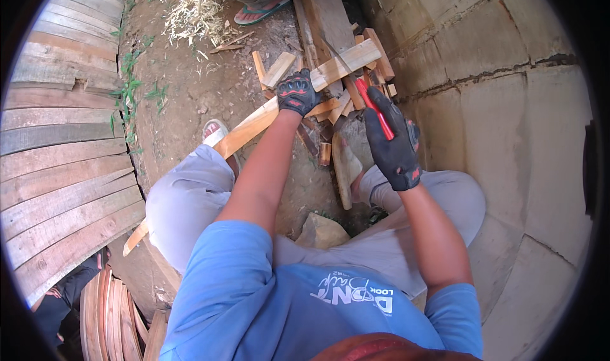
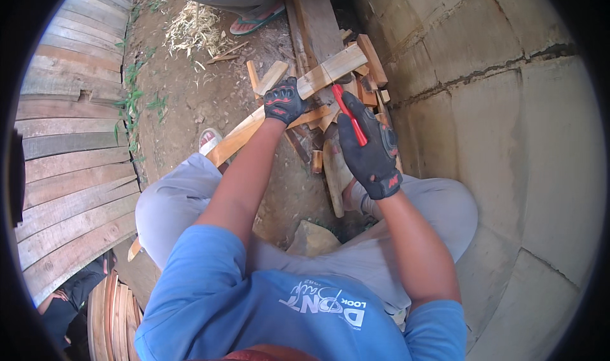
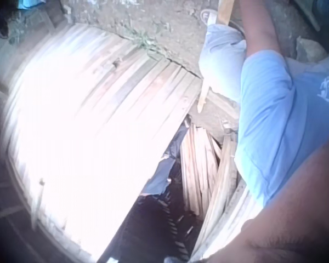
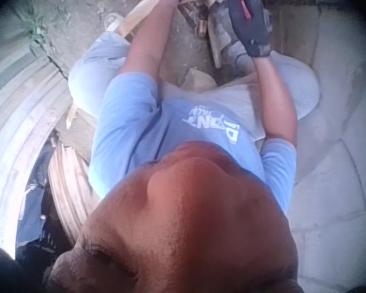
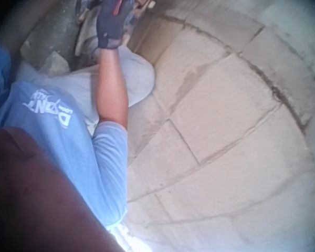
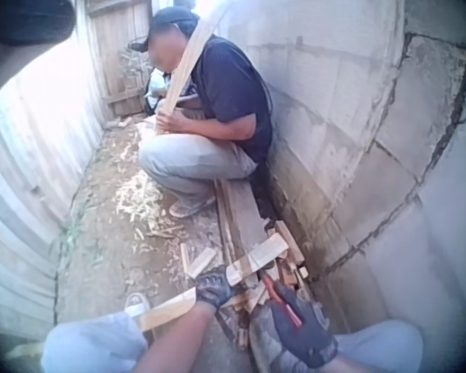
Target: The person sits on the ground and uses a red-handled machete to split small pieces of wood. They hold the wood with their left hand and strike it with the machete in their right hand, creating smaller fragments that accumulate on the ground.
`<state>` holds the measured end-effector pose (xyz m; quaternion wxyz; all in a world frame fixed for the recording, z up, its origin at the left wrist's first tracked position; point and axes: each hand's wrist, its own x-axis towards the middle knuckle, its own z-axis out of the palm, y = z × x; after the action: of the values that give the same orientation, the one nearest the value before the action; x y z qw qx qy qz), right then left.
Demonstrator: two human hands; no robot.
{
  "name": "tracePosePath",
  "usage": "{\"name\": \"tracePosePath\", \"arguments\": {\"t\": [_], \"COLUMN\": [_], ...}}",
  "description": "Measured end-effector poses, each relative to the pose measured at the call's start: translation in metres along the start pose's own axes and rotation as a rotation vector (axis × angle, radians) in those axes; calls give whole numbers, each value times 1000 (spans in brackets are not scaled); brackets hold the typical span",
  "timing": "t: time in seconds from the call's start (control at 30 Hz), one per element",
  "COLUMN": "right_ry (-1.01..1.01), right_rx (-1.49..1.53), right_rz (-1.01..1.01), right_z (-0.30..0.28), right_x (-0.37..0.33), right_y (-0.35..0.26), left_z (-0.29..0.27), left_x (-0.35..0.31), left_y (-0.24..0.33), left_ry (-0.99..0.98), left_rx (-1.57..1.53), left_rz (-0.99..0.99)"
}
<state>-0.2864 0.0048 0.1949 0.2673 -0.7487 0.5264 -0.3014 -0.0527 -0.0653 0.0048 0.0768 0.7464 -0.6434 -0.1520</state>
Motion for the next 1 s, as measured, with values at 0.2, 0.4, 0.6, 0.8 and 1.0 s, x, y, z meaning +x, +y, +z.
{"name": "tracePosePath", "arguments": {"t": [0.2, 0.4, 0.6, 0.8, 1.0], "right_ry": [6, -55, -28, 95, 239], "right_rx": [-46, 9, -17, 26, 152], "right_rz": [-48, 58, 17, -137, -166], "right_z": [1, 1, -4, -32, -49], "right_x": [1, 1, 0, 6, 12], "right_y": [-2, -6, -16, -28, -37], "left_z": [53, 69, 48, -33, -99], "left_x": [4, 15, 14, 21, 8], "left_y": [-16, -16, -12, -10, -21], "left_ry": [-18, -99, -119, -80, -221], "left_rx": [39, -20, -17, -57, -101], "left_rz": [-66, -125, -156, -117, -13]}}
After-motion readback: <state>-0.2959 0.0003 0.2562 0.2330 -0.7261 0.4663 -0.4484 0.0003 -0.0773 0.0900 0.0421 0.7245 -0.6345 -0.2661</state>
